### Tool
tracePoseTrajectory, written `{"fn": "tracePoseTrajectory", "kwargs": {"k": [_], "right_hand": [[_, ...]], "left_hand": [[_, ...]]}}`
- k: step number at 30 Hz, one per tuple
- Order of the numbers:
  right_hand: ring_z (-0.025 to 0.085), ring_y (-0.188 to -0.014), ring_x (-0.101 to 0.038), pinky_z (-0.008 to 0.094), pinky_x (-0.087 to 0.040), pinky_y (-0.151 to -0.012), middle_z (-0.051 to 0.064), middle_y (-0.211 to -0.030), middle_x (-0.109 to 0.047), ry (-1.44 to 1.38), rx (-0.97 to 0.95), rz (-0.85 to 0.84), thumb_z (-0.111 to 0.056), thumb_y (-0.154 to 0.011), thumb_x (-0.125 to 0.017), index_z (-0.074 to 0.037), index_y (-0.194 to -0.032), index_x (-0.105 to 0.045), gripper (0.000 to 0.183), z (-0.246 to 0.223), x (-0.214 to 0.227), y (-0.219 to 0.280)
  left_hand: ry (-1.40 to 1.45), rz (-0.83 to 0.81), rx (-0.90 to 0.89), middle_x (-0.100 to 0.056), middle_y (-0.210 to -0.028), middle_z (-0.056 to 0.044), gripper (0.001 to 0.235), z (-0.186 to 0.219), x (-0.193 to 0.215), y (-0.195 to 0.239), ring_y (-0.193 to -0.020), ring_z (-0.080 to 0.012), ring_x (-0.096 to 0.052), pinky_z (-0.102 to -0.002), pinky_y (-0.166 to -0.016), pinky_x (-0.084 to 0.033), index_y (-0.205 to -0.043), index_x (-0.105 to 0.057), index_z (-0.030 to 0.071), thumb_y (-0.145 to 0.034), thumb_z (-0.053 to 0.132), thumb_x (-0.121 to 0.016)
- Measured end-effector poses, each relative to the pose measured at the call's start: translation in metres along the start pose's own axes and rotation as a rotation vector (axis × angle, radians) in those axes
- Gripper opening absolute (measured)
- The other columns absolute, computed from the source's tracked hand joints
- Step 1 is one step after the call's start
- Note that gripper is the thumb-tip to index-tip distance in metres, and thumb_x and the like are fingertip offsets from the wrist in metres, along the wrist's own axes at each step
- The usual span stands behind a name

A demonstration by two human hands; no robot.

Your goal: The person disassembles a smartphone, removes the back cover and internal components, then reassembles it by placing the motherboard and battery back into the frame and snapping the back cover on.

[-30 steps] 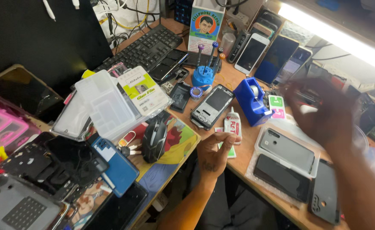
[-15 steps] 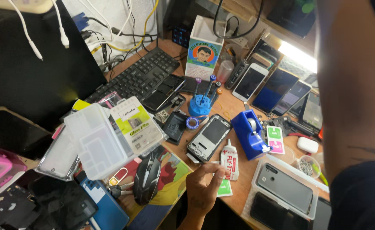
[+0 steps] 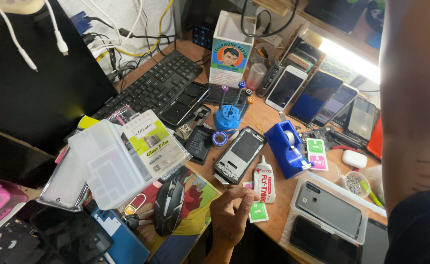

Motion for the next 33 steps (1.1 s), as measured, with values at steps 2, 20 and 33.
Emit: {"fn": "tracePoseTrajectory", "kwargs": {"k": [2, 20, 33], "right_hand": [[0.023, -0.095, -0.069, 0.034, -0.052, -0.083, 0.006, -0.101, -0.070, -0.010, 0.025, 0.032, -0.009, -0.093, -0.081, -0.008, -0.106, -0.075, 0.014, 0.002, 0.008, 0.015], [0.024, -0.089, -0.066, 0.034, -0.050, -0.078, 0.005, -0.094, -0.067, -0.193, 0.408, 0.360, -0.006, -0.090, -0.081, -0.010, -0.103, -0.077, 0.015, -0.022, 0.071, 0.339], [0.024, -0.091, -0.064, 0.036, -0.049, -0.082, 0.007, -0.095, -0.068, -0.506, 0.285, 0.394, -0.008, -0.089, -0.083, -0.009, -0.103, -0.077, 0.015, -0.051, 0.011, 0.526]], "left_hand": [[-0.001, -0.009, 0.023, -0.077, -0.090, -0.010, 0.011, 0.003, -0.002, 0.004, -0.088, -0.0177, -0.071, -0.035, -0.086, -0.056, -0.096, -0.071, 0.000, -0.098, 0.012, -0.068], [0.264, -0.183, -0.045, -0.068, -0.122, -0.015, 0.035, 0.010, -0.058, 0.084, -0.113, -0.0224, -0.066, -0.038, -0.102, -0.053, -0.130, -0.060, -0.002, -0.106, 0.022, -0.069], [0.795, -0.440, 0.348, -0.053, -0.148, -0.023, 0.068, -0.017, -0.120, 0.150, -0.126, -0.0359, -0.063, -0.052, -0.105, -0.056, -0.161, -0.028, -0.001, -0.111, 0.041, -0.047]]}}
Point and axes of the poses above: each hand's wrist, its own y-axis away from the middle knuckle, its own x-axis out of the back of the hand, z = x × y, the point moved 2 cm from there along -y, towards the middle knuckle
